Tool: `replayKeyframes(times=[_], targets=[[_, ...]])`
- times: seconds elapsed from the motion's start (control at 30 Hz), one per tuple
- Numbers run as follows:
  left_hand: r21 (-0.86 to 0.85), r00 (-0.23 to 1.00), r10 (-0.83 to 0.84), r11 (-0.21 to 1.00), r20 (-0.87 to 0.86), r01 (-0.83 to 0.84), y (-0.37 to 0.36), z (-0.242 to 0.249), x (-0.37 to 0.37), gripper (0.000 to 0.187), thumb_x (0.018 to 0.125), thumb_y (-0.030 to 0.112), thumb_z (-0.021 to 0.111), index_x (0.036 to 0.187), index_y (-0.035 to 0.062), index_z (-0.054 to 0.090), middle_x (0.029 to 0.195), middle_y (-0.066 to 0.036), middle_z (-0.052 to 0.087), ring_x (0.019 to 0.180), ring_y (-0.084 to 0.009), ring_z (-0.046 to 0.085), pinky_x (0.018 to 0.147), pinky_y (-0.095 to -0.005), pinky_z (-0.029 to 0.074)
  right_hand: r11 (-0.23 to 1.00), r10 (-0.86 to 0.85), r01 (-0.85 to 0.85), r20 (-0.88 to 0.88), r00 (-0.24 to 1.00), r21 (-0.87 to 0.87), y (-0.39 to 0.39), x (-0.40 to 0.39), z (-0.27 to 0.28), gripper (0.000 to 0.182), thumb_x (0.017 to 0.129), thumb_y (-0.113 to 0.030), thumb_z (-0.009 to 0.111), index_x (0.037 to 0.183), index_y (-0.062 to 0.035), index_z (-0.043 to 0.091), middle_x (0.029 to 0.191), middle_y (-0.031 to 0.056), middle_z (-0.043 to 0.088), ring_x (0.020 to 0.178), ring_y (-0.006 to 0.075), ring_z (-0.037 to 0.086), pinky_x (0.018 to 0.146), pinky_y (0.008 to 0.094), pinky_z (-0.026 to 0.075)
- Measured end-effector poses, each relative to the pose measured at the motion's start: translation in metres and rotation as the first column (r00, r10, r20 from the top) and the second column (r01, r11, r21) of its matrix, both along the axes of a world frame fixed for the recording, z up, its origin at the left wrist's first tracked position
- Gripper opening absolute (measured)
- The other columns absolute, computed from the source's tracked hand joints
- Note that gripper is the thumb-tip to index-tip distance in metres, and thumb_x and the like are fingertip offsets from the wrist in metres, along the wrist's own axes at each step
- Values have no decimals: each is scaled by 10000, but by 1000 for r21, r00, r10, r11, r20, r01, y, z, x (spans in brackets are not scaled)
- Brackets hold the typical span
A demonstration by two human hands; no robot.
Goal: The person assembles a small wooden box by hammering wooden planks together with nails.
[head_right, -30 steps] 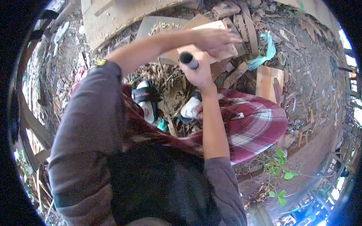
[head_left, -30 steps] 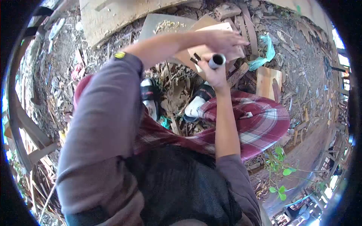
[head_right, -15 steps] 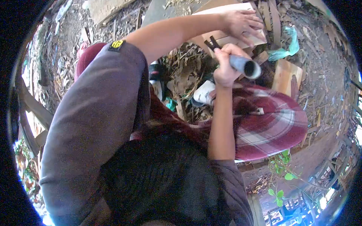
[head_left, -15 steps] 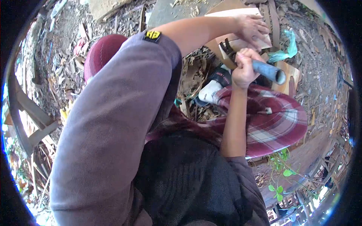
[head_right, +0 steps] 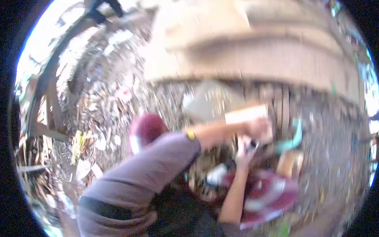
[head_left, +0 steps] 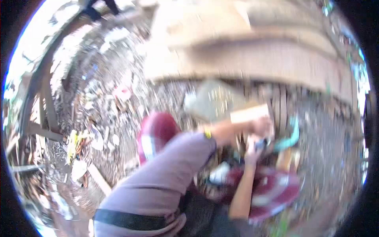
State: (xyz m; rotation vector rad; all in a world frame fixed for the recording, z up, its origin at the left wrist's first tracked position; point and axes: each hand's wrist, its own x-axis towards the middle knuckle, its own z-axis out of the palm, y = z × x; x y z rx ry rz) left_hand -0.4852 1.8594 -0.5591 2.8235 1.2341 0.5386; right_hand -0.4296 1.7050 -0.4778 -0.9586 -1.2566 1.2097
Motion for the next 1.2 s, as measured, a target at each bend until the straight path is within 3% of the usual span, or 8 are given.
replayKeyframes(times=[0.13,0.33,0.47,0.57,0.63,0.73,0.93,1.2], targets=[[27,991,86,996,104,-89,-14,26,-8,423,775,428,592,1145,223,611,1293,-83,505,1255,-270,404,1101,-460,229,919,7,-324,809,587,227,13,-30,46,386,758,-241,645,529,52,539,534,248,523,513,387,578,532,478,447],[56,943,197,974,269,-220,-35,33,-11,471,749,428,613,1187,255,595,1317,-111,486,1271,-298,405,1095,-487,239,986,-100,-101,955,280,133,11,-10,43,492,821,-405,607,668,61,638,646,292,595,707,432,630,650,509,495],[658,934,173,669,314,-345,3,-27,0,686,668,470,693,1291,231,534,1391,-186,398,1366,-318,274,1120,-526,170,988,-147,106,869,472,109,-6,29,68,615,856,-467,582,690,124,622,668,305,608,727,447,635,652,505,487],[-29,921,101,995,376,-97,-48,8,-4,817,668,518,705,1375,210,438,1472,-206,275,1412,-334,152,1126,-552,128,773,-631,546,297,717,324,32,74,15,614,855,-555,585,672,30,564,512,56,516,454,251,514,513,399,443],[-176,984,5,984,178,27,-69,4,-9,1117,498,622,766,1436,203,325,1520,-194,160,1420,-362,92,1122,-580,95,876,-359,437,327,874,-206,34,109,51,545,862,-562,578,635,-77,476,485,-14,393,407,146,403,421,318,363],[-219,988,-149,966,-49,135,-97,27,-48,1344,245,596,840,1436,266,313,1526,-160,166,1419,-365,93,1094,-643,88,877,-423,473,329,844,-86,34,133,74,563,865,-570,567,642,-63,472,514,-6,394,424,106,387,402,282,338],[291,988,-107,947,-108,134,-128,20,-67,541,845,323,506,1375,248,430,1425,-112,391,1327,-363,345,1079,-570,269,788,-607,612,231,760,58,38,147,74,553,881,-518,582,679,-8,518,510,0,399,424,103,371,397,263,308],[-151,646,393,905,654,-397,-106,175,-38,199,784,180,589,970,121,630,877,-149,659,811,-331,642,678,-418,502,835,-539,550,-204,817,-6,23,153,95,444,935,-387,563,630,-112,396,486,-21,347,412,56,310,389,240,258]])
